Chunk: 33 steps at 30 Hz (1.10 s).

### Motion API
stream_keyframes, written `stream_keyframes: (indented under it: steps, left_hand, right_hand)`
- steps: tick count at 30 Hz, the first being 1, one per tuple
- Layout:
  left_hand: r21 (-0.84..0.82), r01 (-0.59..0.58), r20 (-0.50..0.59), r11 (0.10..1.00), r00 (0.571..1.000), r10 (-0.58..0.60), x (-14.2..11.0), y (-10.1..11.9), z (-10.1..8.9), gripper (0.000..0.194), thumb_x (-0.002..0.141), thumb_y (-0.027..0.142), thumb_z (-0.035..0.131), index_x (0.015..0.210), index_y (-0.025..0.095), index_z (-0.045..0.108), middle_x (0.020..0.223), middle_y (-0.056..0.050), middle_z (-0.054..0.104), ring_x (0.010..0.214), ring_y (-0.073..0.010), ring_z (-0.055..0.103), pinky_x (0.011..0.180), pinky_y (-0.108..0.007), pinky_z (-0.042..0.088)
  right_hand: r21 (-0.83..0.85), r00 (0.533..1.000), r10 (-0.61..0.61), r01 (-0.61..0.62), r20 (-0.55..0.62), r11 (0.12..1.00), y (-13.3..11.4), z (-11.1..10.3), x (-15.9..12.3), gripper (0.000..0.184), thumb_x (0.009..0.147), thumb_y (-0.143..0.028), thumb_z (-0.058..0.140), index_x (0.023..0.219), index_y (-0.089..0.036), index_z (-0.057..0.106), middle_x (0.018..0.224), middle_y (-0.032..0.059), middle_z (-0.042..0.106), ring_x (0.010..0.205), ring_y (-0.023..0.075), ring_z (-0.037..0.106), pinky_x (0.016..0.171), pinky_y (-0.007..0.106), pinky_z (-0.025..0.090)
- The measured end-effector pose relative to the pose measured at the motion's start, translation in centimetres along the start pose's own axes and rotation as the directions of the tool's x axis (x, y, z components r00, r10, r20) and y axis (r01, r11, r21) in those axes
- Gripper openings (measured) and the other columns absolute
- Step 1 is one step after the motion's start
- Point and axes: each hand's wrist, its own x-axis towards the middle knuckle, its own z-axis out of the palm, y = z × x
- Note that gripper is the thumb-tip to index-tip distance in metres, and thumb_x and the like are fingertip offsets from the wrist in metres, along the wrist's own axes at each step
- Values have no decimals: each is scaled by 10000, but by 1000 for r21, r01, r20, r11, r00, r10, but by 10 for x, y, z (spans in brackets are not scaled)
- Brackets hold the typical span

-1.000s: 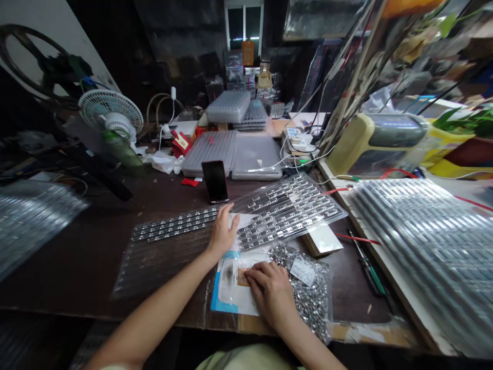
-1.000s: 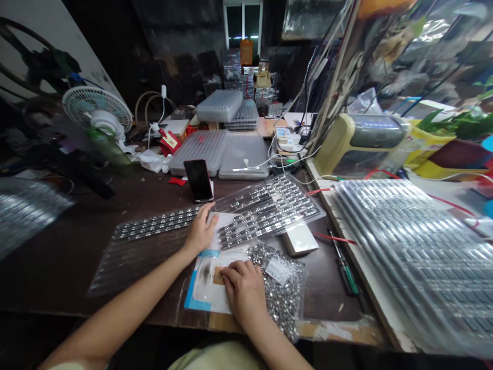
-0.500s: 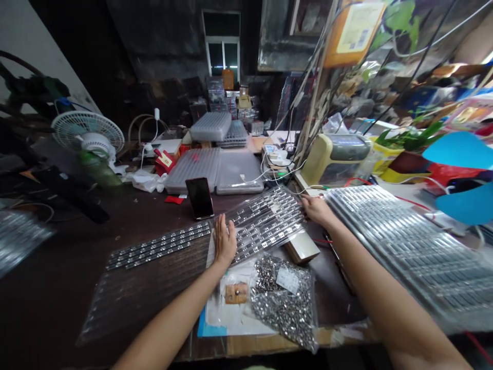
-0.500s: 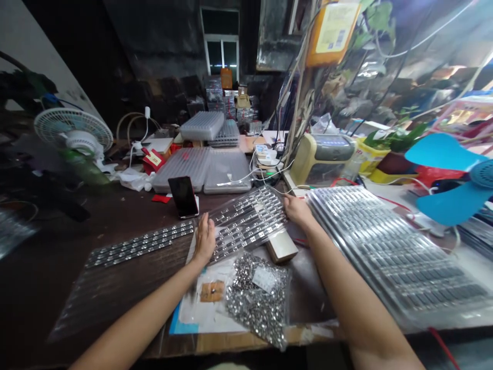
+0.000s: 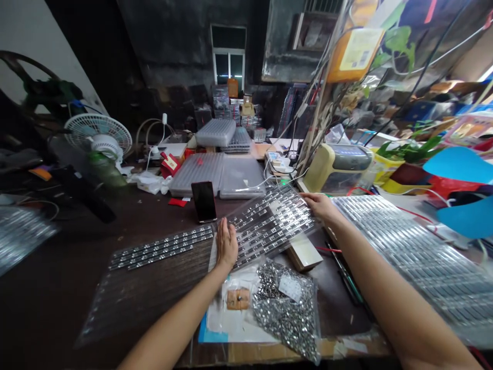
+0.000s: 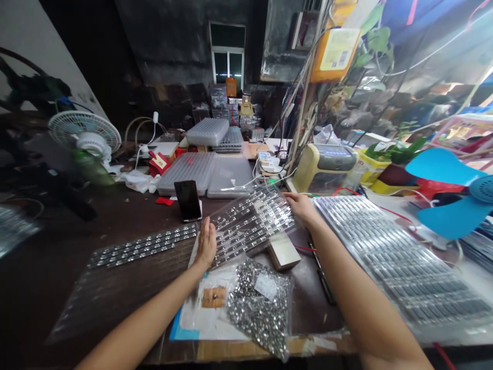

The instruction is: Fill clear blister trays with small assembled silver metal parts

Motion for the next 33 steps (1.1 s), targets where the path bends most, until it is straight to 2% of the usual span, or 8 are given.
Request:
stream_keyframes:
  steps: [12, 18, 22, 24, 26, 27, 30, 33]
  left_hand:
    - [-2, -5, -51, 1000, 999, 4, 0, -3, 3, 534, 940, 425, 226, 1355, 115, 357, 1471, -162, 328, 1388, -212, 244, 1150, -407, 187]
    - [32, -7, -44, 999, 999, 9, 1, -2, 3, 533, 938, 416, 241, 1343, 94, 371, 1455, -190, 343, 1382, -235, 258, 1145, -431, 194]
    - [70, -3, -19, 998, 1000, 4, 1, -2, 2, 511, 943, 408, 255, 1359, 129, 358, 1471, -159, 328, 1391, -224, 235, 1148, -431, 183]
    - [94, -7, 1, 996, 1000, 7, 2, -3, 1, 509, 947, 409, 262, 1363, 132, 358, 1478, -148, 318, 1397, -216, 218, 1154, -417, 167]
    - [118, -20, 26, 993, 1000, 17, 4, -5, -3, 505, 950, 407, 269, 1357, 127, 375, 1474, -144, 326, 1396, -213, 221, 1158, -404, 163]
    - [129, -31, 39, 991, 999, 26, 7, -5, -7, 498, 952, 400, 272, 1352, 127, 387, 1468, -141, 337, 1392, -210, 233, 1156, -396, 173]
    - [158, -86, 80, 984, 994, 74, 19, -5, -27, 446, 956, 343, 288, 1319, 136, 445, 1430, -127, 404, 1353, -195, 322, 1130, -363, 254]
    - [193, -161, 135, 968, 981, 137, 38, -3, -54, 372, 936, 257, 332, 1201, 157, 574, 1284, -105, 565, 1209, -194, 501, 1058, -354, 363]
  right_hand:
    - [-68, 996, 61, -56, 72, 996, 12, 11, -1, 311, 809, -242, 504, 1017, -92, 680, 785, 70, 700, 634, 128, 608, 631, 242, 481]
    - [-172, 999, 39, -33, 28, 985, -9, 10, -16, 293, 840, -240, 492, 1025, -90, 663, 810, 116, 695, 677, 176, 628, 689, 314, 493]
    - [-263, 993, -113, 99, -39, 960, -41, 15, -73, 352, 837, -250, 525, 1172, -165, 592, 1162, 133, 607, 1030, 241, 553, 909, 387, 397]
    - [-299, 898, -412, 441, 156, 846, -56, 30, -121, 233, 870, -252, 500, 1042, -214, 652, 1024, 78, 658, 960, 213, 565, 865, 360, 409]
    - [-258, 749, -527, 645, 402, 719, -66, 51, -170, 198, 884, -209, 495, 949, -272, 671, 926, 23, 678, 876, 184, 567, 790, 332, 408]
    - [-282, 715, -529, 681, 457, 676, -68, 62, -192, 180, 877, -207, 523, 946, -284, 670, 947, 15, 677, 890, 190, 558, 784, 339, 396]
    - [-403, 737, -498, 671, 457, 623, -66, 90, -234, 212, 846, -193, 592, 1043, -254, 638, 1040, 36, 657, 967, 218, 524, 833, 362, 364]
    - [-441, 757, -481, 651, 442, 618, -58, 101, -245, 189, 826, -187, 623, 1008, -238, 631, 937, 28, 652, 886, 205, 518, 816, 352, 355]
